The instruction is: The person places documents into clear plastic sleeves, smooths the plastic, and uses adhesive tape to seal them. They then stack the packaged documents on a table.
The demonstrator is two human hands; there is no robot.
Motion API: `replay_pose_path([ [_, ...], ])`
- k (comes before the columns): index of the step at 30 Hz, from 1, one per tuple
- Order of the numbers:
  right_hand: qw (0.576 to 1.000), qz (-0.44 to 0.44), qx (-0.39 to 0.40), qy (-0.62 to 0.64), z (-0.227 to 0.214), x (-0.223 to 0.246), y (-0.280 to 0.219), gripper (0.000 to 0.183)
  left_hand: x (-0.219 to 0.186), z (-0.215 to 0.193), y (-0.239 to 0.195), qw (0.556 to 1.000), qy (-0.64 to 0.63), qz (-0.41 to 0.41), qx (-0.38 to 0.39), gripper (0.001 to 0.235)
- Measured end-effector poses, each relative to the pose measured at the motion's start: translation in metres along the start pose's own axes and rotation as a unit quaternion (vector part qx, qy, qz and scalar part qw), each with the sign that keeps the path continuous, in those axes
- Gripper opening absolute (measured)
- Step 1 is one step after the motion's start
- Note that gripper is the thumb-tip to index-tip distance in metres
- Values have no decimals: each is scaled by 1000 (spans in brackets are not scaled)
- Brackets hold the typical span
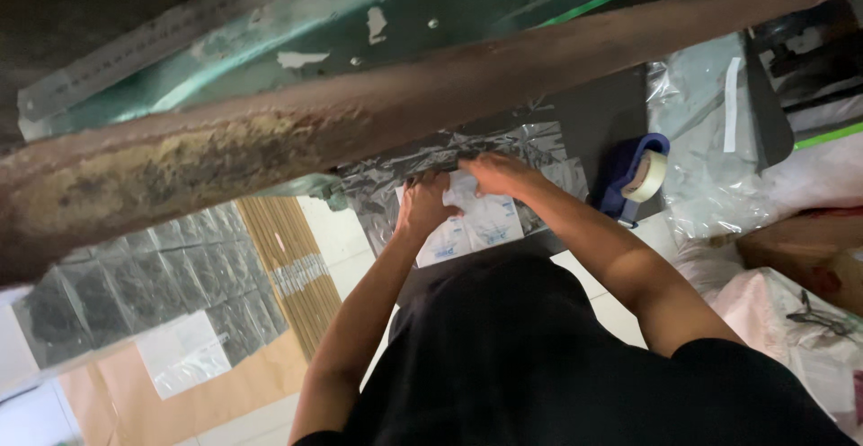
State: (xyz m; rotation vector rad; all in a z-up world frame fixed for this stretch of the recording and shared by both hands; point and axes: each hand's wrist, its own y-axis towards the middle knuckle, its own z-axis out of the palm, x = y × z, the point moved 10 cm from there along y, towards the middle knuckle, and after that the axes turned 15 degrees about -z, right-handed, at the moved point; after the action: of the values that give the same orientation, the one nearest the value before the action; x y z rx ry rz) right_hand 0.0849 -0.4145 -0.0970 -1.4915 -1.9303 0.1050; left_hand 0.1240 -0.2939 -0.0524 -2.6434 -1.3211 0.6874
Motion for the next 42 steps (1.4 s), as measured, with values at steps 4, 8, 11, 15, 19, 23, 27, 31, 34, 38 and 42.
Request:
replay_pose_path([
  [4,1000,9,6,-20,-10,10,-9,68,-3,-3,-1,1000,8,-5,20,61],
  [8,1000,18,7,21,-15,9,-11,71,-10,-24,-10,999,5,-1,32,54],
  [11,999,0,0,33,-31,22,-20,66,-2,-10,-3,999,4,-12,39,48],
  [15,998,-23,-30,49,-29,23,-25,66,-15,-23,-16,995,66,-41,58,44],
  [19,975,-110,-190,46,-17,10,-24,67,-65,-75,-53,966,245,-45,-73,57],
  [23,994,-41,-74,66,-13,12,-20,71,-68,1,-79,970,136,111,-170,21],
  [27,998,3,-28,64,-6,5,-14,72,-69,-5,-92,966,59,139,-211,21],
  [31,996,23,21,80,-20,16,-12,72,-59,13,-97,978,67,106,-165,58],
  [34,977,-28,-13,211,-18,-25,36,43,-58,19,-96,995,64,55,-46,72],
  [38,985,72,-129,-87,-137,-45,14,24,-60,12,-97,998,42,43,-30,79],
  [42,940,-7,-246,-237,-189,-42,36,26,-62,6,-89,997,52,51,-39,77],
])
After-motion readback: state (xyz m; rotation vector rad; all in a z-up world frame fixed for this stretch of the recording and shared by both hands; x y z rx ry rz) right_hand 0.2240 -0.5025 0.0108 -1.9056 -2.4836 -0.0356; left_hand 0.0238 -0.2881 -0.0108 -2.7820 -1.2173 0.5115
